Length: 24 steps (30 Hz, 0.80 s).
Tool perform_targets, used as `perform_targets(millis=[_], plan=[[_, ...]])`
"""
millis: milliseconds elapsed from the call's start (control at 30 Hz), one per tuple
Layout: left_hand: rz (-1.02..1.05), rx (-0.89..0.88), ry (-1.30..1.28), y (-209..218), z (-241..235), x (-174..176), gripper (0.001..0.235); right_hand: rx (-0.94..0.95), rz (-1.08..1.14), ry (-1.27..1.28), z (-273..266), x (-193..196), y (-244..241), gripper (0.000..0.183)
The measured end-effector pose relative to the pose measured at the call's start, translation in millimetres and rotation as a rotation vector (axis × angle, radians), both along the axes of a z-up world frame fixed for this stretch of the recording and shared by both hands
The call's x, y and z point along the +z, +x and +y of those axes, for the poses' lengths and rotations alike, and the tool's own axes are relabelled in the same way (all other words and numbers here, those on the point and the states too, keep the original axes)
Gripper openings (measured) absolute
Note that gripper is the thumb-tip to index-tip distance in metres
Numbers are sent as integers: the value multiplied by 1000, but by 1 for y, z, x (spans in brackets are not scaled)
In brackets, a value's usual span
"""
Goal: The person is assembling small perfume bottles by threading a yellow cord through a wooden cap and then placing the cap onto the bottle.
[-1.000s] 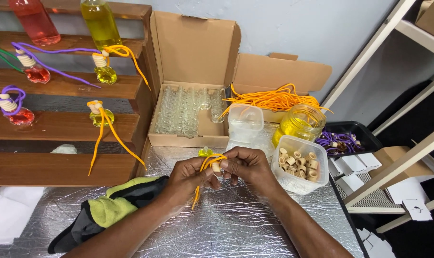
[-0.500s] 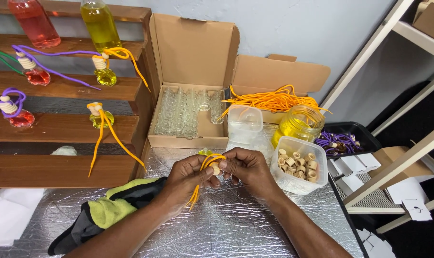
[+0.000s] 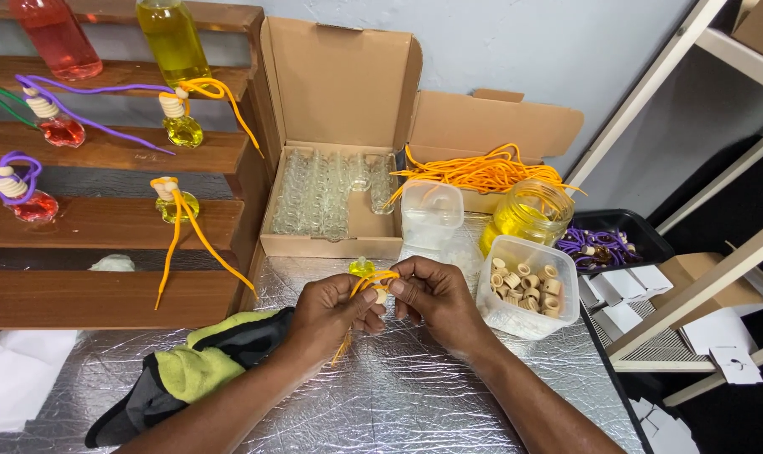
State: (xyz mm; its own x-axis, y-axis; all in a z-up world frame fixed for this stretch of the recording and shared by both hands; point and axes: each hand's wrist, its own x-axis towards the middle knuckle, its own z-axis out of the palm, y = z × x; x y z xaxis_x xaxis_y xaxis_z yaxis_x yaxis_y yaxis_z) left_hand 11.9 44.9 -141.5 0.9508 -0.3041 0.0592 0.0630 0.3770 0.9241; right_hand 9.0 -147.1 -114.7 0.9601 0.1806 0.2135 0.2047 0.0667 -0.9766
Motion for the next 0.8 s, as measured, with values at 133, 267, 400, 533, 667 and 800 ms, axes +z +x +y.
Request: perform_targets(millis=[133, 267, 400, 533, 667, 800], plan=[[21, -7, -2, -2, 2, 10, 19, 34, -25, -44, -1, 2, -1, 16], [89, -21, -27, -5, 2, 23, 28, 55, -28, -44, 0, 8, -3, 16], [145, -30, -91, -8, 2, 24, 42, 73, -31, -49, -1, 9, -3, 15], [171, -50, -65, -8, 2, 24, 43, 97, -41, -76, -1, 4, -2, 15], [167, -78, -45, -7, 1, 28, 30, 95, -77, -80, 0, 9, -3, 15], [201, -80, -71, -7, 4, 31, 25, 118, -165, -98, 1, 17, -5, 16]])
